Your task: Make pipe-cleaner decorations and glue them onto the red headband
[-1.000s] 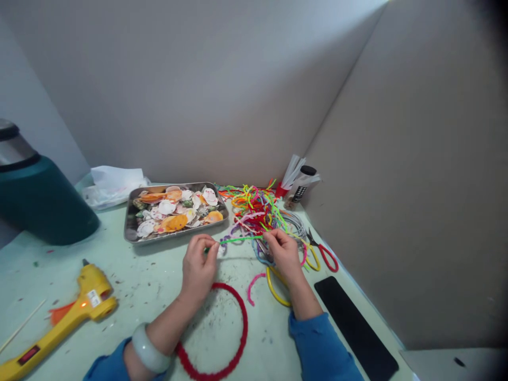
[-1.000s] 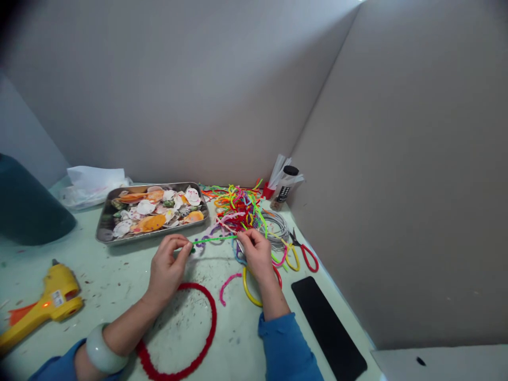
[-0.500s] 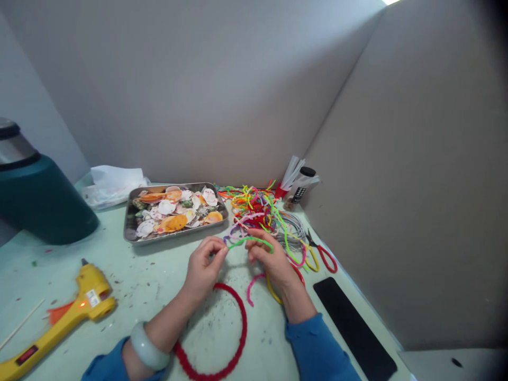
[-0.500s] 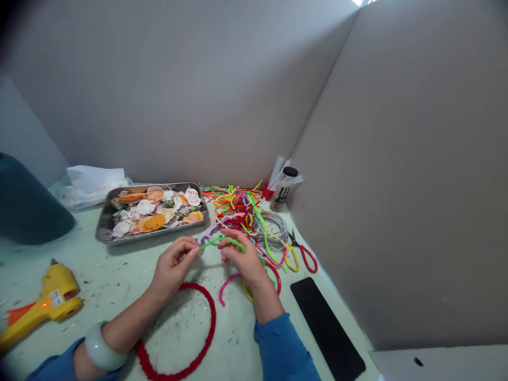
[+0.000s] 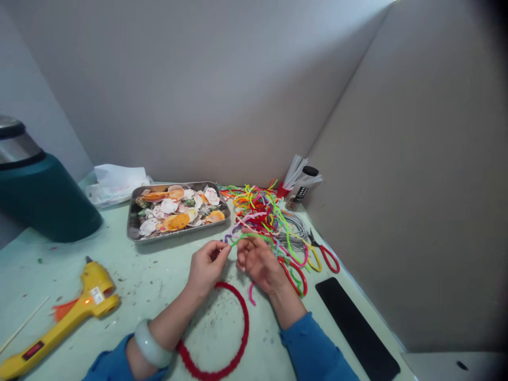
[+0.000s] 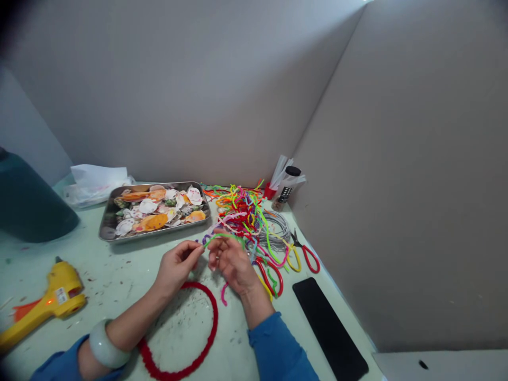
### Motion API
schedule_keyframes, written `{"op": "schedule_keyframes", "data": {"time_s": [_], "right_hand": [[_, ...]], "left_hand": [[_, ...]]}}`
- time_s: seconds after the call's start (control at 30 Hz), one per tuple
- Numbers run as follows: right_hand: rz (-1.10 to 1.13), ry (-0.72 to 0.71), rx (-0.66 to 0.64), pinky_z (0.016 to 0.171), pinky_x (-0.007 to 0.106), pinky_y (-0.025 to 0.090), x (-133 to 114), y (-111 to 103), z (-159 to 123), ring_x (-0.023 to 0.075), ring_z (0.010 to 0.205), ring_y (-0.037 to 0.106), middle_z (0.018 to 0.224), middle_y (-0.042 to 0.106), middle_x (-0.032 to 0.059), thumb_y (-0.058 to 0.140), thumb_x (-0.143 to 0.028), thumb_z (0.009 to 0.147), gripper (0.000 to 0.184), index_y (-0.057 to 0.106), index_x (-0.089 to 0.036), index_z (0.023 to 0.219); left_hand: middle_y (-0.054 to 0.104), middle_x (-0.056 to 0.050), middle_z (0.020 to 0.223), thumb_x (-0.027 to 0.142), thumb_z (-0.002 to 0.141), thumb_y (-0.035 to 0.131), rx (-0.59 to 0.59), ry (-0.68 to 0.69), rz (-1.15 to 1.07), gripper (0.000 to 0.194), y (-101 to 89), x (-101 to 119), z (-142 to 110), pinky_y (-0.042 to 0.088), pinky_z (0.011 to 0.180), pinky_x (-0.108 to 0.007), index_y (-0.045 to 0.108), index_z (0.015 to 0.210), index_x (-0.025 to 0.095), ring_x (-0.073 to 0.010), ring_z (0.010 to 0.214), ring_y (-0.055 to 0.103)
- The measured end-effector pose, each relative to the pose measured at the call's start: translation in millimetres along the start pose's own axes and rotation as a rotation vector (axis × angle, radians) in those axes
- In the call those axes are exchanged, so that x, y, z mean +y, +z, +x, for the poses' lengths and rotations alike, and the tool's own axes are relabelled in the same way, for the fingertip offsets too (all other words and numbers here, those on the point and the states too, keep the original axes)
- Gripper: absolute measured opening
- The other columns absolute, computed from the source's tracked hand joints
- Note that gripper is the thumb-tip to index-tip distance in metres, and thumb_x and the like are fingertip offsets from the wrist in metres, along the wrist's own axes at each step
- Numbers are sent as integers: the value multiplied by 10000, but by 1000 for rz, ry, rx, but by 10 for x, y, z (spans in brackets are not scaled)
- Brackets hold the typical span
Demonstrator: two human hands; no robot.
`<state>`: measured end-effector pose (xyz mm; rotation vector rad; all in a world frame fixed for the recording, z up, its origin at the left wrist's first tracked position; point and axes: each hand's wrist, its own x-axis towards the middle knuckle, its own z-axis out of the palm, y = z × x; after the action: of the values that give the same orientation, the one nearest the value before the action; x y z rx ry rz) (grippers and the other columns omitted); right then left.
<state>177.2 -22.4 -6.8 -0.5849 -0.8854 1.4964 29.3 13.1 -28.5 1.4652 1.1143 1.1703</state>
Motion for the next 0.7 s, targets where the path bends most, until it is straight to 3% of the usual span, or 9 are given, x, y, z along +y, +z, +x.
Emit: {"op": "schedule_keyframes", "data": {"time_s": [0.1, 0.2, 0.27, 0.37, 0.5, 0.57, 0.7], "right_hand": [[-75, -18, 92, 565, 247, 423, 15, -8, 27, 117, 654, 516, 910, 591, 22, 694, -397, 702, 409, 590, -265, 1074], [-386, -44, 203, 557, 219, 402, 99, -1, 47, 98, 608, 500, 759, 587, -12, 688, -273, 717, 196, 649, -230, 904], [-562, -107, 259, 548, 217, 395, 163, 4, 53, 97, 586, 487, 700, 561, -23, 662, -277, 739, 79, 650, -211, 781], [-687, -150, 295, 520, 223, 379, 209, -20, 59, 102, 546, 469, 644, 525, -29, 610, -325, 781, 138, 623, -198, 728], [-756, -159, 385, 510, 223, 381, 189, -106, 81, 108, 535, 480, 597, 496, -29, 578, -365, 803, 210, 602, -180, 707], [-769, -156, 415, 500, 221, 383, 186, -139, 92, 108, 528, 484, 594, 492, -29, 579, -375, 799, 224, 599, -174, 702], [-775, -139, 413, 478, 217, 377, 224, -147, 102, 99, 505, 477, 602, 507, -27, 585, -380, 794, 229, 597, -172, 698]], "left_hand": [[494, 43, 509, 389, 740, 612, -25, -51, -73, 224, 6, 22, -2, 341, 451, -208, 604, 722, 165, -102, 457, 430], [510, 37, 525, 383, 750, 601, -72, -24, -58, 221, 8, 51, -17, 351, 456, -207, 606, 715, 165, -101, 462, 436], [532, 25, 546, 374, 762, 587, -104, 21, -4, 219, 10, 60, -31, 355, 461, -206, 613, 697, 167, -103, 475, 445], [553, 14, 557, 392, 773, 571, -102, 67, 54, 241, 3, 59, -42, 364, 464, -213, 627, 686, 175, -115, 489, 467], [559, 24, 583, 440, 767, 572, 163, 67, 91, 274, -28, 34, -12, 385, 489, -220, 630, 824, 178, -121, 510, 490], [519, 52, 545, 454, 738, 604, 235, 26, 140, 344, -42, 16, 14, 382, 489, -220, 613, 929, 168, -118, 492, 485], [539, 60, 494, 456, 698, 636, 142, -45, 251, 482, -41, -4, 40, 397, 498, -237, 612, 1068, 148, -142, 493, 530]]}}
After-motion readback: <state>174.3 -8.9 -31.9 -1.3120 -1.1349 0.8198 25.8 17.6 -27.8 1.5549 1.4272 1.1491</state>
